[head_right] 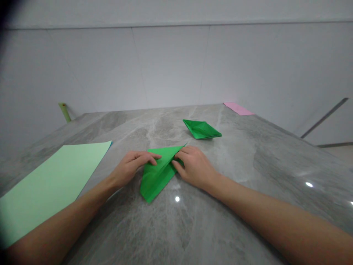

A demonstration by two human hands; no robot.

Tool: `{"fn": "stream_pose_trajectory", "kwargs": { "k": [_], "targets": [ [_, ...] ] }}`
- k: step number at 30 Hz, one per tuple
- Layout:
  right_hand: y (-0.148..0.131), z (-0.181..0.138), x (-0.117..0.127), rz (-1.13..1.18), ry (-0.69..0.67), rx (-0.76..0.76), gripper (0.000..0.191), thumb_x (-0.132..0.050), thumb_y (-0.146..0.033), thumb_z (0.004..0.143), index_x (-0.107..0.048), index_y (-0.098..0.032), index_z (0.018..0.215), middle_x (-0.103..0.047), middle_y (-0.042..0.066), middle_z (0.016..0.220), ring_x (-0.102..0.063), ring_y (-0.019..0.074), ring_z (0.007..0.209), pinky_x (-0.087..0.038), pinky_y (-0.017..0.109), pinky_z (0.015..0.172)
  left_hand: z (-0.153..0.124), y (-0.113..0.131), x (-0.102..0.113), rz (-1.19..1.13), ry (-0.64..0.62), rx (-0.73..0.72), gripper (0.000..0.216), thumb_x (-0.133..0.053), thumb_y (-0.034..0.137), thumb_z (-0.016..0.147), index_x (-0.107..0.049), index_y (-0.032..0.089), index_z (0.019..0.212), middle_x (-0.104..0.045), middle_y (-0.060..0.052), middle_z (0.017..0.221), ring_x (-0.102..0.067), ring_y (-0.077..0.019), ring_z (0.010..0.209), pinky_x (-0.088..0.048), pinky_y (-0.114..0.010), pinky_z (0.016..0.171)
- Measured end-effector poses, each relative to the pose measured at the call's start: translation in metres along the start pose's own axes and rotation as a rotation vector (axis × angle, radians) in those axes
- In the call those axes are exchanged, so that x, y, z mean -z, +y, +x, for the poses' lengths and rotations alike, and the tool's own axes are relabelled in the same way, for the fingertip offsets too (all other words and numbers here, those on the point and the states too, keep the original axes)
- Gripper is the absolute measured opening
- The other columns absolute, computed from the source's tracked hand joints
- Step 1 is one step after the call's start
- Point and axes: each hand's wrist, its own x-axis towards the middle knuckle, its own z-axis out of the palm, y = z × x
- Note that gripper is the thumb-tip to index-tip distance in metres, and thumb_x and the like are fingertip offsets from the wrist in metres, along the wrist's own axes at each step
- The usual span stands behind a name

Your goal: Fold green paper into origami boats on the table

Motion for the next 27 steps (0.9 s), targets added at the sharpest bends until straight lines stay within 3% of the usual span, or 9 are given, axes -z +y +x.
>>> {"fn": "stream_pose_trajectory", "kwargs": {
  "k": [4,7,11,20,23,27],
  "targets": [
    [0.005,0.0,-0.004,0.026,-0.025,-0.038,0.016,-0.057,-0.019,0.087,-0.07,-0.017,0.096,-0.073,0.009,0.096,-0.066,0.0248,0.091,-0.051,0.039,0.086,0.001,-0.013,0.006,0.278,0.049,-0.214,0.022,-0.051,0.023,0.087,-0.073,0.019,0.089,-0.073,-0.007,0.11,-0.065,-0.0243,0.109,-0.049,-0.046,0.099],
    [0.008,0.001,-0.005,0.066,-0.045,-0.034,0.019,-0.057,-0.018,0.087,-0.07,-0.018,0.1,-0.073,0.01,0.102,-0.067,0.0253,0.095,-0.051,0.039,0.088,0.001,-0.023,0.01,0.481,-0.103,-0.377,0.029,-0.052,0.017,0.085,-0.07,0.018,0.108,-0.065,-0.01,0.128,-0.05,-0.0264,0.13,-0.041,-0.05,0.109],
    [0.008,0.003,-0.005,0.139,-0.062,-0.005,0.021,-0.057,-0.014,0.085,-0.068,-0.018,0.102,-0.071,0.009,0.105,-0.065,0.025,0.104,-0.05,0.039,0.094,-0.001,-0.023,0.012,0.569,-0.234,-0.343,0.036,-0.052,0.022,0.09,-0.063,0.015,0.123,-0.058,-0.015,0.136,-0.053,-0.026,0.127,-0.044,-0.047,0.106],
    [0.005,0.004,-0.005,0.218,-0.083,0.028,0.032,-0.054,-0.012,0.086,-0.066,-0.02,0.114,-0.07,0.009,0.115,-0.06,0.0257,0.117,-0.044,0.043,0.103,-0.002,-0.006,0.012,0.573,-0.319,-0.404,0.034,-0.063,0.032,0.087,-0.067,0.016,0.116,-0.065,-0.014,0.123,-0.06,-0.027,0.114,-0.04,-0.048,0.107],
    [0.004,0.003,-0.006,0.216,-0.104,0.019,0.033,-0.054,-0.012,0.087,-0.065,-0.02,0.117,-0.069,0.01,0.118,-0.058,0.0263,0.12,-0.044,0.045,0.103,-0.003,-0.009,0.011,0.559,-0.32,-0.417,0.035,-0.064,0.033,0.086,-0.067,0.017,0.118,-0.064,-0.013,0.125,-0.052,-0.0296,0.125,-0.038,-0.05,0.109],
    [0.004,0.003,-0.007,0.213,-0.118,0.005,0.034,-0.054,-0.016,0.088,-0.063,-0.021,0.121,-0.067,0.01,0.124,-0.055,0.0277,0.124,-0.041,0.049,0.105,-0.004,-0.014,0.009,0.542,-0.375,-0.332,0.045,-0.059,0.035,0.09,-0.057,0.02,0.132,-0.049,-0.014,0.144,-0.034,-0.0334,0.141,-0.026,-0.059,0.113]
  ]
}}
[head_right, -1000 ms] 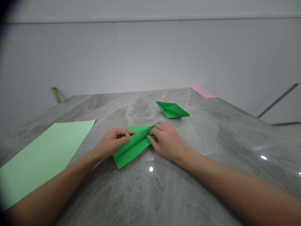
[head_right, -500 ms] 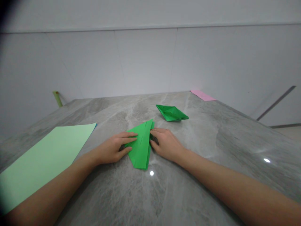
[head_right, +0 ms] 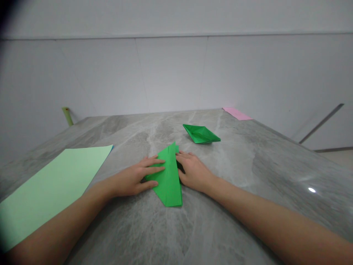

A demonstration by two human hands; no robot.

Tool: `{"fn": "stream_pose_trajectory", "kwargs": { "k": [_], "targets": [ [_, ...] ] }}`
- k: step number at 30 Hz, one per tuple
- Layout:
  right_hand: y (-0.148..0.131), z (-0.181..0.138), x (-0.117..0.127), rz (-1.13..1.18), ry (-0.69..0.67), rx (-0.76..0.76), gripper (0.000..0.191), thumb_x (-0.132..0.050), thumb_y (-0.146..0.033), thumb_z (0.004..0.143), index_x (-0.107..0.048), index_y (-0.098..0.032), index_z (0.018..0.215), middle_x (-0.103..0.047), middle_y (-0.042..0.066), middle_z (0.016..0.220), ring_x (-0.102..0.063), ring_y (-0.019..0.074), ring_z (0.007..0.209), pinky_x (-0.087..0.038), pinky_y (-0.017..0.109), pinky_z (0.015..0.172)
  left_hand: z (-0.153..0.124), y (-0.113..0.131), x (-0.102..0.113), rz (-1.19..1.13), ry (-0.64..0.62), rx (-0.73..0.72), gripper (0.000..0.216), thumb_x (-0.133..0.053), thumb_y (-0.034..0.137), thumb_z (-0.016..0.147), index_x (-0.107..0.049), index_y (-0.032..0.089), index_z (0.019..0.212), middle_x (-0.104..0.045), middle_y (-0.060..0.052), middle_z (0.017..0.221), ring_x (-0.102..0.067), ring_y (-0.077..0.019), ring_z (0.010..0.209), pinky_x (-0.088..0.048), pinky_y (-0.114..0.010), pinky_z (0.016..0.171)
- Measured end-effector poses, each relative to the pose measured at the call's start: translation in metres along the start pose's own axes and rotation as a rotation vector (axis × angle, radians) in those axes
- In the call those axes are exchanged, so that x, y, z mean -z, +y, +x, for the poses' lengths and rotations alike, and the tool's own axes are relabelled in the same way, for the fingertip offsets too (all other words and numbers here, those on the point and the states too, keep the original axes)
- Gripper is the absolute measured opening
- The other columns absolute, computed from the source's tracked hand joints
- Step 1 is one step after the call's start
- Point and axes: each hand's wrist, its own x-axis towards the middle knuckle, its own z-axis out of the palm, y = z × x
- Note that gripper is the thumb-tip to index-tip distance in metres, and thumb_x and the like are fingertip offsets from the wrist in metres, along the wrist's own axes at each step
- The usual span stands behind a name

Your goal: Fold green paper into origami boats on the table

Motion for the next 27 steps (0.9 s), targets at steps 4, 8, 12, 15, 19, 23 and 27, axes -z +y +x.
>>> {"fn": "stream_pose_trajectory", "kwargs": {
  "k": [4,8,12,15,19,23,27],
  "targets": [
    [-0.001,-0.001,0.0,-0.021,-0.034,-0.027,0.039,-0.054,-0.018,0.087,-0.061,-0.022,0.125,-0.061,0.011,0.133,-0.051,0.0298,0.128,-0.038,0.053,0.107,0.0,0.002,-0.001,0.003,-0.068,0.016,0.049,-0.053,0.036,0.093,-0.05,0.018,0.139,-0.041,-0.015,0.151,-0.031,-0.032,0.143,-0.022,-0.056,0.116],
    [-0.002,-0.003,-0.001,-0.061,-0.045,-0.041,0.047,-0.053,-0.016,0.085,-0.056,-0.021,0.132,-0.058,0.013,0.137,-0.049,0.0321,0.131,-0.035,0.058,0.108,0.001,0.006,-0.001,-0.001,-0.053,-0.001,0.052,-0.053,0.038,0.093,-0.049,0.018,0.14,-0.041,-0.014,0.151,-0.031,-0.0313,0.143,-0.026,-0.051,0.116],
    [-0.004,-0.005,-0.004,-0.093,-0.078,-0.069,0.052,-0.051,-0.019,0.086,-0.05,-0.016,0.138,-0.053,0.017,0.141,-0.043,0.0348,0.135,-0.029,0.063,0.11,0.0,0.01,-0.002,0.032,-0.051,0.0,0.053,-0.053,0.041,0.093,-0.049,0.016,0.14,-0.042,-0.015,0.15,-0.034,-0.0308,0.141,-0.029,-0.05,0.115],
    [-0.005,-0.006,-0.004,-0.113,-0.104,-0.083,0.054,-0.049,-0.021,0.087,-0.045,-0.011,0.14,-0.05,0.02,0.143,-0.04,0.0354,0.137,-0.024,0.064,0.112,0.0,0.011,-0.002,0.026,-0.032,-0.019,0.053,-0.053,0.04,0.092,-0.05,0.017,0.139,-0.043,-0.016,0.149,-0.036,-0.0309,0.14,-0.031,-0.051,0.114],
    [-0.008,-0.007,-0.004,-0.103,-0.12,-0.09,0.055,-0.045,-0.024,0.09,-0.041,-0.01,0.143,-0.049,0.02,0.144,-0.038,0.0352,0.138,-0.022,0.065,0.113,0.002,0.015,-0.001,0.049,-0.033,-0.024,0.055,-0.054,0.041,0.091,-0.05,0.014,0.139,-0.044,-0.017,0.148,-0.038,-0.0325,0.138,-0.032,-0.052,0.113],
    [-0.011,-0.008,-0.004,-0.104,-0.155,-0.1,0.058,-0.043,-0.025,0.091,-0.036,-0.007,0.146,-0.042,0.022,0.148,-0.033,0.0358,0.141,-0.019,0.065,0.113,0.003,0.021,0.002,0.111,-0.038,-0.021,0.06,-0.057,0.044,0.088,-0.051,0.012,0.138,-0.048,-0.018,0.144,-0.042,-0.034,0.134,-0.033,-0.052,0.112],
    [-0.014,-0.008,-0.004,-0.105,-0.19,-0.094,0.061,-0.041,-0.025,0.092,-0.031,-0.007,0.149,-0.039,0.021,0.151,-0.029,0.0357,0.142,-0.016,0.067,0.113,0.003,0.026,0.005,0.123,-0.03,-0.035,0.059,-0.061,0.047,0.085,-0.057,0.013,0.132,-0.053,-0.016,0.138,-0.049,-0.0325,0.126,-0.037,-0.05,0.109]
  ]
}}
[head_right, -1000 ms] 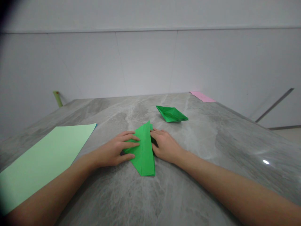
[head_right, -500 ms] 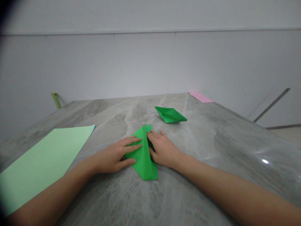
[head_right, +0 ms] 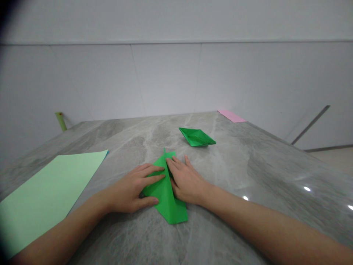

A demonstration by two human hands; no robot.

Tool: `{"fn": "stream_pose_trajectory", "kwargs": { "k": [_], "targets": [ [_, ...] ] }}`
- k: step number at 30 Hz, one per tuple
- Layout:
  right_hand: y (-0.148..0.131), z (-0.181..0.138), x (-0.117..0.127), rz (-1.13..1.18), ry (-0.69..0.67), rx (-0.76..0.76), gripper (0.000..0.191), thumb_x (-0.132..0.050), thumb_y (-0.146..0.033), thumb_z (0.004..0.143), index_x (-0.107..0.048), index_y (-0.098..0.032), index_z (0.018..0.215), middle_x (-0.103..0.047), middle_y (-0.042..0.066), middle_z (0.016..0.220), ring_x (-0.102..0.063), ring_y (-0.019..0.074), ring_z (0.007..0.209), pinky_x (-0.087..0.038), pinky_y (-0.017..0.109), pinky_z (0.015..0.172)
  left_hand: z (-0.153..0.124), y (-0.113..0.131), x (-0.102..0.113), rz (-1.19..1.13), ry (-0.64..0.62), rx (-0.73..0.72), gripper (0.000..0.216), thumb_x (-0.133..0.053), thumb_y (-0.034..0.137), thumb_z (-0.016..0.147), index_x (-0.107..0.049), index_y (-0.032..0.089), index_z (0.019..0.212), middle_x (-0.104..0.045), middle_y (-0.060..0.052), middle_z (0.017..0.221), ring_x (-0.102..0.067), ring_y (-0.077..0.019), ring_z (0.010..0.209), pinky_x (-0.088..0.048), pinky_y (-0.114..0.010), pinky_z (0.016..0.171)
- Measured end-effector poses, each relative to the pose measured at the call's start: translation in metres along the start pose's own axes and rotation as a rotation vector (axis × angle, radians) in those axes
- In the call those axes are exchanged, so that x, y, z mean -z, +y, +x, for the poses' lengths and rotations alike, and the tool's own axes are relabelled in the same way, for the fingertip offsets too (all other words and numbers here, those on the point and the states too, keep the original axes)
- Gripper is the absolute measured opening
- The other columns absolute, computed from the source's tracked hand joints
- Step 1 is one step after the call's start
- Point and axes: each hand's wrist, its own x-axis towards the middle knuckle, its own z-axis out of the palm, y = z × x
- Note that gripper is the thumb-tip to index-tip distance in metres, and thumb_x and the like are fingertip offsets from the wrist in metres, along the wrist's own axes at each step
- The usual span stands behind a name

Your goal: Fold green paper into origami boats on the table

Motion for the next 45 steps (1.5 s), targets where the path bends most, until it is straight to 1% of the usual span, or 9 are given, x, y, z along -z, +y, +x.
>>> {"fn": "stream_pose_trajectory", "kwargs": {
  "k": [3,5,8,11,14,19,23,35,45],
  "targets": [
    [-0.001,-0.001,0.001,-0.012,-0.028,0.002,0.063,-0.041,-0.027,0.092,-0.028,-0.006,0.15,-0.035,0.021,0.152,-0.026,0.0346,0.144,-0.014,0.066,0.114,0.0,0.0,0.0,-0.012,-0.001,0.016,0.056,-0.062,0.048,0.085,-0.059,0.013,0.129,-0.055,-0.016,0.135,-0.051,-0.0307,0.123,-0.038,-0.047,0.108],
    [-0.002,-0.001,0.002,-0.024,-0.053,-0.008,0.065,-0.042,-0.028,0.092,-0.025,-0.006,0.151,-0.033,0.021,0.154,-0.024,0.0338,0.144,-0.012,0.064,0.115,0.0,-0.003,-0.003,-0.015,-0.002,0.019,0.059,-0.061,0.05,0.084,-0.058,0.014,0.131,-0.053,-0.016,0.138,-0.047,-0.0306,0.128,-0.034,-0.047,0.111],
    [-0.004,-0.001,0.003,-0.025,-0.09,-0.015,0.067,-0.043,-0.03,0.093,-0.022,-0.007,0.152,-0.029,0.021,0.155,-0.021,0.0332,0.145,-0.01,0.064,0.115,0.0,-0.007,-0.01,-0.011,-0.011,0.073,0.075,-0.059,0.06,0.082,-0.047,0.016,0.141,-0.039,-0.017,0.15,-0.03,-0.0345,0.141,-0.026,-0.053,0.114],
    [-0.007,-0.001,0.004,-0.015,-0.106,-0.016,0.069,-0.045,-0.031,0.092,-0.02,-0.008,0.153,-0.027,0.02,0.156,-0.019,0.0333,0.146,-0.009,0.064,0.115,0.0,-0.011,-0.014,-0.017,-0.059,0.165,0.092,-0.055,0.07,0.079,-0.032,0.015,0.15,-0.024,-0.017,0.158,-0.016,-0.0388,0.146,-0.019,-0.061,0.114],
    [-0.008,-0.001,0.003,-0.022,-0.108,-0.013,0.069,-0.044,-0.029,0.092,-0.018,-0.009,0.154,-0.026,0.02,0.157,-0.018,0.0332,0.146,-0.009,0.065,0.115,0.0,-0.012,-0.015,-0.018,-0.093,0.209,0.1,-0.054,0.074,0.077,-0.024,0.016,0.153,-0.017,-0.016,0.16,-0.01,-0.0405,0.147,-0.014,-0.063,0.115],
    [-0.008,-0.001,0.001,-0.034,-0.09,0.007,0.066,-0.039,-0.026,0.094,-0.017,-0.009,0.154,-0.027,0.018,0.156,-0.02,0.0331,0.146,-0.011,0.066,0.114,0.003,-0.014,-0.014,-0.012,-0.122,0.249,0.111,-0.053,0.081,0.071,-0.013,0.02,0.155,-0.013,-0.015,0.161,-0.007,-0.0428,0.146,-0.007,-0.068,0.113],
    [-0.006,-0.001,0.0,-0.043,-0.078,0.014,0.066,-0.039,-0.026,0.093,-0.019,-0.009,0.153,-0.028,0.018,0.156,-0.021,0.0338,0.145,-0.012,0.067,0.114,0.004,-0.015,-0.014,0.006,-0.112,0.266,0.117,-0.052,0.084,0.068,-0.011,0.018,0.155,-0.013,-0.017,0.161,-0.006,-0.0433,0.146,-0.006,-0.07,0.111],
    [-0.007,-0.001,-0.001,-0.018,-0.078,0.021,0.067,-0.041,-0.027,0.093,-0.016,-0.011,0.154,-0.028,0.019,0.156,-0.021,0.0348,0.145,-0.012,0.069,0.113,0.007,-0.012,-0.021,0.031,-0.07,0.286,0.114,-0.046,0.085,0.07,-0.01,0.017,0.155,-0.014,-0.017,0.16,-0.007,-0.0473,0.145,-0.008,-0.075,0.107],
    [-0.003,-0.001,-0.005,-0.014,-0.041,0.046,0.066,-0.039,-0.024,0.093,-0.016,-0.014,0.154,-0.03,0.019,0.156,-0.023,0.0349,0.145,-0.012,0.07,0.111,0.014,0.007,-0.028,0.074,-0.031,0.353,0.112,-0.039,0.083,0.075,-0.011,0.009,0.154,-0.01,-0.023,0.159,-0.005,-0.0492,0.144,-0.003,-0.076,0.106]
  ]
}}
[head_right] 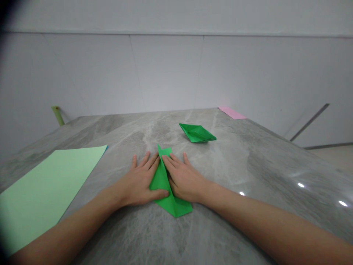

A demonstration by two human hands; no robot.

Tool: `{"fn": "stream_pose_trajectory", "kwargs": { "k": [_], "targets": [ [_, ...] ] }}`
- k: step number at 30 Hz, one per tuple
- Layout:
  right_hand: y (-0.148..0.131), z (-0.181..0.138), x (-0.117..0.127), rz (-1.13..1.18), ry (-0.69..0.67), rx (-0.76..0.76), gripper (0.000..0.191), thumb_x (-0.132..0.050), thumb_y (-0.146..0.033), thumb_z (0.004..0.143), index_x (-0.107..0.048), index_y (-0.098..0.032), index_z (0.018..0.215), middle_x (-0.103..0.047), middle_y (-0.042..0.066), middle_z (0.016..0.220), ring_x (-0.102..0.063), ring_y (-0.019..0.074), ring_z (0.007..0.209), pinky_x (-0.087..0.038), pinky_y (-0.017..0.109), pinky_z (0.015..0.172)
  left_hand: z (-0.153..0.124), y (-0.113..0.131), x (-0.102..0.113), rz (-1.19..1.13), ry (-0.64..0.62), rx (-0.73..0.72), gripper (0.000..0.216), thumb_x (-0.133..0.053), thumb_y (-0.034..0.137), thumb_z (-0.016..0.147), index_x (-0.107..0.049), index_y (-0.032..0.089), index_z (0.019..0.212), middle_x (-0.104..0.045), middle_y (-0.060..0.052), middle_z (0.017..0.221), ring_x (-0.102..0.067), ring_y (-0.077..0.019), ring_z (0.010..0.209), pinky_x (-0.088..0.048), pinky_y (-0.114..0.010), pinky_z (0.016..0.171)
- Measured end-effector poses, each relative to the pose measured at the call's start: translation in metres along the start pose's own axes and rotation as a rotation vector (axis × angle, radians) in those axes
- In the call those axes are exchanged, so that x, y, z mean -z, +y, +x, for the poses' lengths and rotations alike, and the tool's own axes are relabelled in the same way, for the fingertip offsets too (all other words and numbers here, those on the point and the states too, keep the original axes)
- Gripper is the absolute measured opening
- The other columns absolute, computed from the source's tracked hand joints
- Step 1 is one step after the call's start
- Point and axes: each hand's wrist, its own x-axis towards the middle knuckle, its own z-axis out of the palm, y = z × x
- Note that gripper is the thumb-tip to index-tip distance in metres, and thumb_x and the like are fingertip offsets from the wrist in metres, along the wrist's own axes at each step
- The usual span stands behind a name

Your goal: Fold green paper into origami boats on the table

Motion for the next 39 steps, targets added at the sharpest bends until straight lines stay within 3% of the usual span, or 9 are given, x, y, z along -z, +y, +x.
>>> {"fn": "stream_pose_trajectory", "kwargs": {
  "k": [15,25,28,30,33,36,39],
  "targets": [
    [-0.006,-0.002,0.004,-0.004,-0.018,0.01,0.064,-0.036,-0.021,0.092,-0.018,-0.01,0.153,-0.031,0.019,0.155,-0.022,0.0342,0.145,-0.012,0.069,0.112,-0.002,0.0,-0.005,0.019,0.069,-0.026,0.104,-0.042,0.08,0.078,-0.018,0.013,0.154,-0.019,-0.023,0.158,-0.009,-0.0502,0.143,-0.001,-0.077,0.106],
    [-0.006,-0.002,0.005,0.038,-0.046,0.01,0.069,-0.044,-0.032,0.092,-0.019,-0.01,0.153,-0.03,0.021,0.155,-0.022,0.0362,0.145,-0.01,0.071,0.111,-0.004,-0.01,-0.001,-0.028,-0.022,-0.047,0.103,-0.042,0.078,0.079,-0.011,0.017,0.155,-0.012,-0.019,0.16,-0.009,-0.0459,0.145,-0.006,-0.075,0.107],
    [-0.004,-0.002,0.005,0.039,-0.047,0.001,0.071,-0.047,-0.033,0.092,-0.018,-0.011,0.154,-0.029,0.021,0.155,-0.021,0.0361,0.145,-0.01,0.07,0.112,-0.003,-0.012,0.002,-0.04,0.002,-0.044,0.094,-0.046,0.072,0.082,-0.02,0.017,0.154,-0.02,-0.018,0.159,-0.014,-0.0467,0.144,-0.008,-0.076,0.106],
    [-0.004,-0.002,0.005,0.033,-0.051,-0.01,0.07,-0.047,-0.035,0.094,-0.018,-0.011,0.153,-0.029,0.021,0.155,-0.021,0.0362,0.145,-0.009,0.07,0.112,-0.002,-0.014,0.005,-0.045,0.045,-0.05,0.08,-0.051,0.064,0.085,-0.037,0.016,0.147,-0.033,-0.018,0.155,-0.02,-0.0464,0.143,-0.009,-0.077,0.106],
    [-0.003,-0.003,0.006,0.031,-0.063,-0.017,0.068,-0.046,-0.037,0.095,-0.021,-0.013,0.153,-0.029,0.02,0.156,-0.022,0.0356,0.145,-0.01,0.069,0.112,-0.002,-0.017,0.01,-0.068,0.136,-0.111,0.046,-0.06,0.049,0.086,-0.064,0.019,0.12,-0.057,-0.015,0.133,-0.041,-0.0415,0.133,-0.011,-0.075,0.108],
    [-0.003,-0.003,0.008,0.042,-0.061,-0.002,0.067,-0.047,-0.038,0.095,-0.022,-0.018,0.153,-0.03,0.018,0.156,-0.023,0.0354,0.145,-0.011,0.07,0.111,-0.002,-0.022,0.014,-0.122,0.199,-0.249,0.023,-0.065,0.038,0.086,-0.072,0.019,0.097,-0.067,-0.009,0.106,-0.059,-0.0295,0.11,-0.029,-0.062,0.11],
    [-0.004,-0.003,0.009,0.045,-0.057,0.006,0.067,-0.047,-0.039,0.095,-0.021,-0.019,0.153,-0.03,0.018,0.156,-0.024,0.0357,0.144,-0.011,0.071,0.11,-0.003,-0.023,0.014,-0.19,0.201,-0.382,0.017,-0.06,0.029,0.089,-0.072,0.018,0.096,-0.066,-0.008,0.099,-0.062,-0.0221,0.098,-0.046,-0.044,0.099]
  ]
}}
